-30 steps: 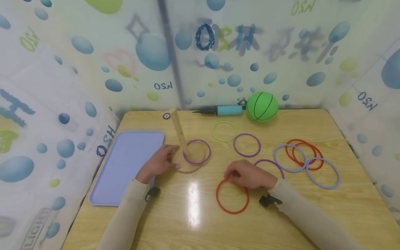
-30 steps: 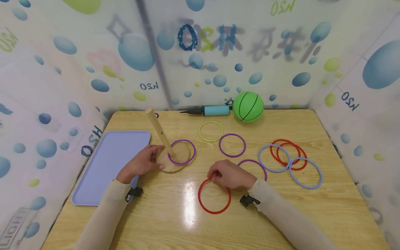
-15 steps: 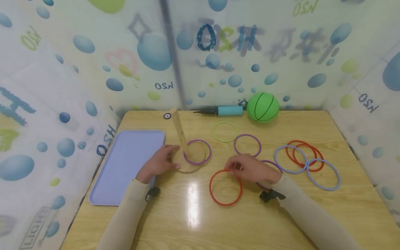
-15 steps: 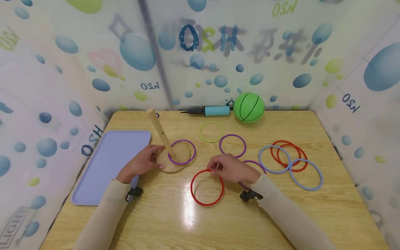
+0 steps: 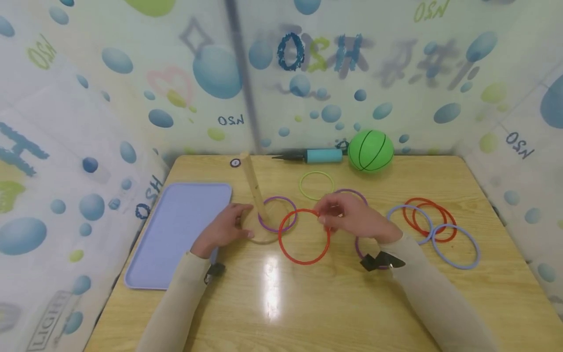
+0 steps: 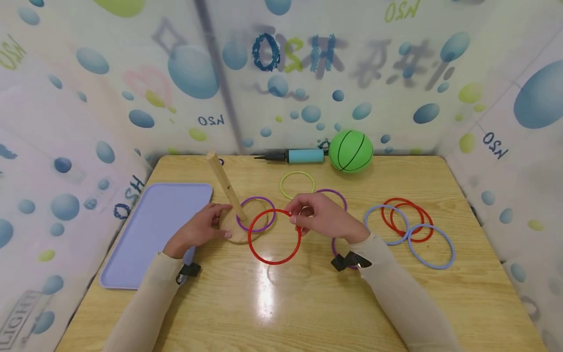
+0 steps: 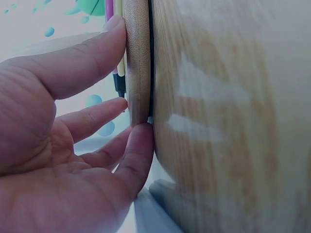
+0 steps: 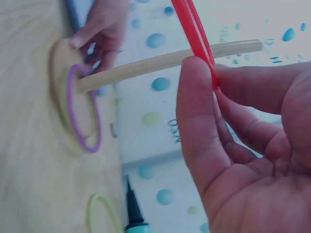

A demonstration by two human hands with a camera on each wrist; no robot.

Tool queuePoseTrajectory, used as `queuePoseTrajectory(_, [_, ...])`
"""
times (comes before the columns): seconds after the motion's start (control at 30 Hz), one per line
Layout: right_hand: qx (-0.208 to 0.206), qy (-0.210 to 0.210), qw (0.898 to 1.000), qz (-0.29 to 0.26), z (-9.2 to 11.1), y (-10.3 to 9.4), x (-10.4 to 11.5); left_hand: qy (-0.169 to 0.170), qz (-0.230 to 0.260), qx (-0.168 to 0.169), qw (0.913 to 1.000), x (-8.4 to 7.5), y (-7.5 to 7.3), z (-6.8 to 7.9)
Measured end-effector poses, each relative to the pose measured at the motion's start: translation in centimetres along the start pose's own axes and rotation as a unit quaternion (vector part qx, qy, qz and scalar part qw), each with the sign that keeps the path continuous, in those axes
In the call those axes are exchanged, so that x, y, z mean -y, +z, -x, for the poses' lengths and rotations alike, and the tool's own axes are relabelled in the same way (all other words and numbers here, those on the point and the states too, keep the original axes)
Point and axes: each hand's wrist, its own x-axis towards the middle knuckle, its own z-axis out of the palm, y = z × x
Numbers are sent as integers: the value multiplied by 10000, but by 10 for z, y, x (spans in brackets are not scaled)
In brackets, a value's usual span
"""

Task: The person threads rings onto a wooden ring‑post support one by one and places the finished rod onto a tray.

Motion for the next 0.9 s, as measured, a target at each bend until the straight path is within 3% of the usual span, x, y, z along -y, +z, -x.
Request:
queuePoseTrajectory(0.2, [-278, -159, 9980, -538, -9, -5, 27, -2, 35, 30, 10000, 0, -1, 0])
queuePoseTrajectory(0.5, [-887, -372, 9911, -916, -33, -4, 63, 71, 115, -25, 9999, 1, 0, 0])
queuePoseTrajectory(0.9, [-1619, -664, 9686, -1767, -76, 1, 76, 217, -2, -80, 9997, 4, 0, 1])
